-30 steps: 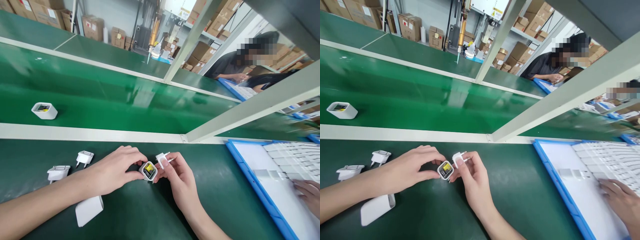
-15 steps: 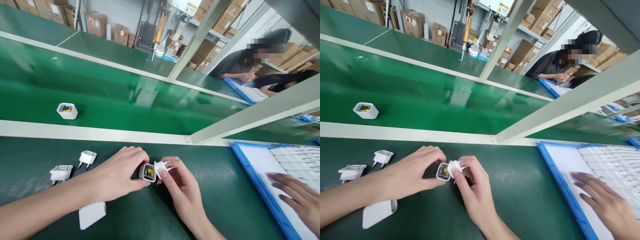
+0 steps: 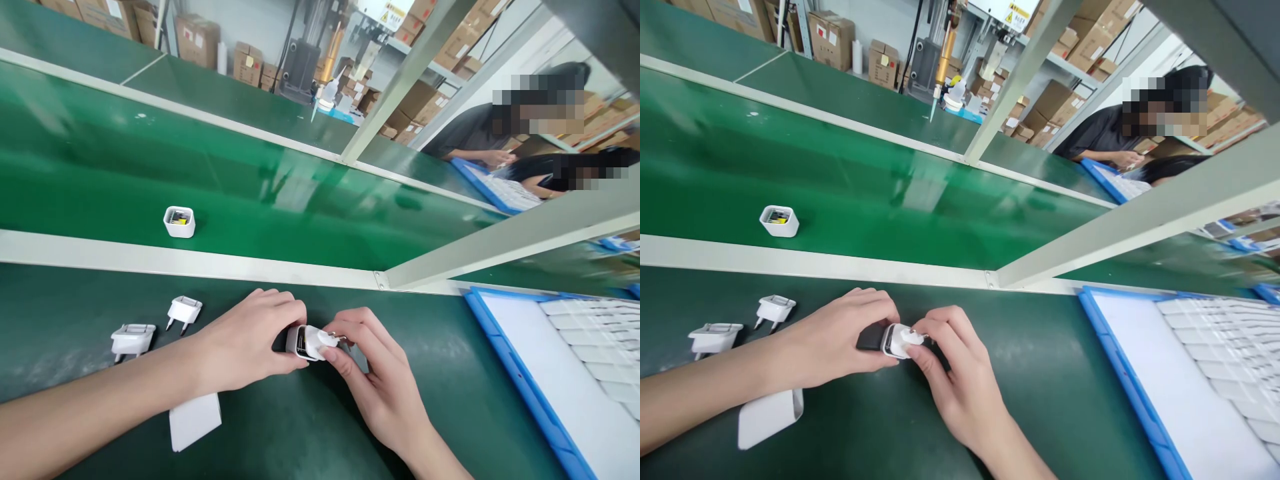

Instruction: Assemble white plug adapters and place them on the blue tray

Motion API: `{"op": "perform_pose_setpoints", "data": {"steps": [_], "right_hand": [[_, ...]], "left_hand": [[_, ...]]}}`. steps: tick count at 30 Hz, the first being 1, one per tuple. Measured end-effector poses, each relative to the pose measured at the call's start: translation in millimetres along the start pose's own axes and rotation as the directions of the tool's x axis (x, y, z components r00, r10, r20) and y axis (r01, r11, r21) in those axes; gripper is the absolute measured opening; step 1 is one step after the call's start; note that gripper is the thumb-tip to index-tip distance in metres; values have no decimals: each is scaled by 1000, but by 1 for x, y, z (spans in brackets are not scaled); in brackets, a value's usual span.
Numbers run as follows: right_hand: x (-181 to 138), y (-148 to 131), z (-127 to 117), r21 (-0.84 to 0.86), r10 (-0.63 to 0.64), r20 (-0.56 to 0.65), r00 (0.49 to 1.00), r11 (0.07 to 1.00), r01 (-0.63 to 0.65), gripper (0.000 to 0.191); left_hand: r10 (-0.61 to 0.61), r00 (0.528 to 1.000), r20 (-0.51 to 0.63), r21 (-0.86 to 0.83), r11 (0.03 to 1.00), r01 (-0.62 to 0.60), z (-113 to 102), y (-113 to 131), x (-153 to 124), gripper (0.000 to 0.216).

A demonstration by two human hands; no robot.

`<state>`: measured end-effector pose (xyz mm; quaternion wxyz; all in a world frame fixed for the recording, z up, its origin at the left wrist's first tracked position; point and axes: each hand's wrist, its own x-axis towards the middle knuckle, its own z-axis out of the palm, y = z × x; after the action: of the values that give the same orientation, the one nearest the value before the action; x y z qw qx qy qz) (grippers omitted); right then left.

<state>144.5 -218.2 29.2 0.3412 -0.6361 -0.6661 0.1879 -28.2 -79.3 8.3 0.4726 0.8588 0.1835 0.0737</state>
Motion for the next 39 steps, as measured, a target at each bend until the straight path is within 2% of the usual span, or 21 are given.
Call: {"op": "perform_pose_setpoints", "data": {"steps": [3, 12, 25, 34, 39], "right_hand": [[4, -3, -3, -32, 4, 65, 998, 999, -2, 8], [16, -11, -11, -147, -29, 136, 990, 988, 49, 8], [15, -19, -11, -286, -87, 192, 978, 948, 141, 13], [13, -20, -5, -317, -90, 159, 983, 939, 137, 11], [14, -15, -6, -191, -8, 201, 979, 980, 48, 7]], "left_hand": [[22, 1000, -2, 4, 1000, -22, -1, 1, 0, 18], [52, 999, -7, 1, 999, -52, -1, -2, 0, 23], [63, 998, -21, -30, 998, -64, 1, -5, 1, 21], [60, 998, -27, -28, 998, -61, 3, -5, 0, 21], [64, 998, -22, -30, 997, -65, 3, -6, 0, 18]]}}
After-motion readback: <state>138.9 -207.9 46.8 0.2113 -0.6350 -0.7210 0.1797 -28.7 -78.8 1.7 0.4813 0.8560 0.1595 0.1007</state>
